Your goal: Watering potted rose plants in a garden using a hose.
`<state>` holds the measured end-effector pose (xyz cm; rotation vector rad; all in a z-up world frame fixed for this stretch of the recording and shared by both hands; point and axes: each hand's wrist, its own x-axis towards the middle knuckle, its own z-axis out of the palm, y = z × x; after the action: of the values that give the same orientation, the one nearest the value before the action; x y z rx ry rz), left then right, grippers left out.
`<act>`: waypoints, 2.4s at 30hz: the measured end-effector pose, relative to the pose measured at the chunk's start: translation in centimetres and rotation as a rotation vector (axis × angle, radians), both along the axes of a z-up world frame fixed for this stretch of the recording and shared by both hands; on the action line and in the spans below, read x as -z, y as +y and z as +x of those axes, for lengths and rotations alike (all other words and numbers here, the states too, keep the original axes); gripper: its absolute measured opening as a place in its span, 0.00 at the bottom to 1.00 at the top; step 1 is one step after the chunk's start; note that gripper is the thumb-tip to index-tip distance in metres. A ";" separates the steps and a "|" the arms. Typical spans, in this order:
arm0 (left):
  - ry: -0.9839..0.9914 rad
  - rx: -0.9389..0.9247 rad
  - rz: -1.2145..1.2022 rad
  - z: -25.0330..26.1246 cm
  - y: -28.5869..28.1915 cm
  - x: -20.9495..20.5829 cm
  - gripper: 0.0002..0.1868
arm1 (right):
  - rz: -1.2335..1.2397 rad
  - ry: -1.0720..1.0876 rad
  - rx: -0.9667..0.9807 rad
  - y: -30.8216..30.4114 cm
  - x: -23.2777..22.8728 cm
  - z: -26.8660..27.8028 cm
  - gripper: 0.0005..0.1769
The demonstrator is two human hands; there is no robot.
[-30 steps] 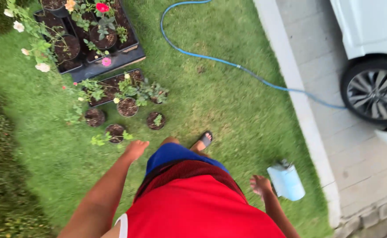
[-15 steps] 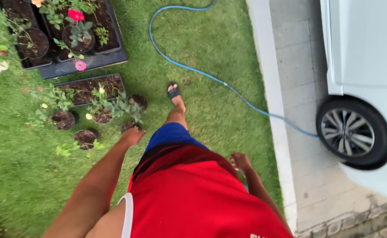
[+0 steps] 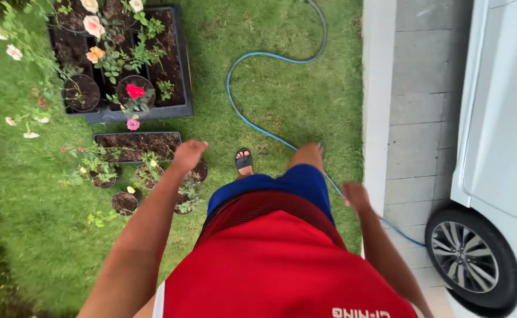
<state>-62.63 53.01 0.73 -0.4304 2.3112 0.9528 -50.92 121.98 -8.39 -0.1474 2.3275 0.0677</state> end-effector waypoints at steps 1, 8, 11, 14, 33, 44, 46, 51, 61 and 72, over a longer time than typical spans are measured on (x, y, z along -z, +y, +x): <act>-0.018 -0.007 -0.002 0.1 -0.6 2.4 0.27 | -0.002 -0.018 -0.007 -1.4 -2.8 -3.7 0.12; -0.054 0.202 -0.303 1.4 2.1 10.0 0.22 | -0.670 -0.089 1.091 0.0 -4.1 -31.6 0.15; -0.294 -0.044 -0.328 3.3 7.7 10.3 0.24 | -0.680 -0.153 0.921 3.2 -1.5 -43.2 0.17; -0.323 -0.216 -0.389 1.7 15.6 10.4 0.25 | -0.678 -0.153 0.815 3.5 2.6 -55.0 0.19; -0.268 -0.673 -0.045 -31.5 29.8 24.1 0.17 | -0.477 -0.155 0.631 -3.6 45.9 -80.7 0.40; -0.233 -0.657 0.052 -36.1 30.4 36.0 0.15 | -0.381 -0.084 0.935 -1.5 59.3 -84.0 0.52; -0.198 -0.698 0.127 -37.8 31.2 36.3 0.15 | -0.429 0.026 0.883 -0.7 59.4 -83.3 0.50; -0.004 -0.653 0.223 -42.5 32.7 35.9 0.17 | -0.645 -0.127 0.498 -5.9 48.1 -81.9 0.09; 0.185 -1.381 0.668 -57.4 28.4 28.3 0.30 | -0.848 0.049 -0.124 -22.5 16.1 -70.2 0.11; 0.433 -1.426 0.712 -45.8 23.2 1.5 0.11 | -0.903 -1.292 0.121 -35.7 -3.2 -76.2 0.35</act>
<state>-108.41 76.23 -0.82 -1.7249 1.4914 2.5572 -127.14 86.31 -5.15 -0.3577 0.9284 -0.8812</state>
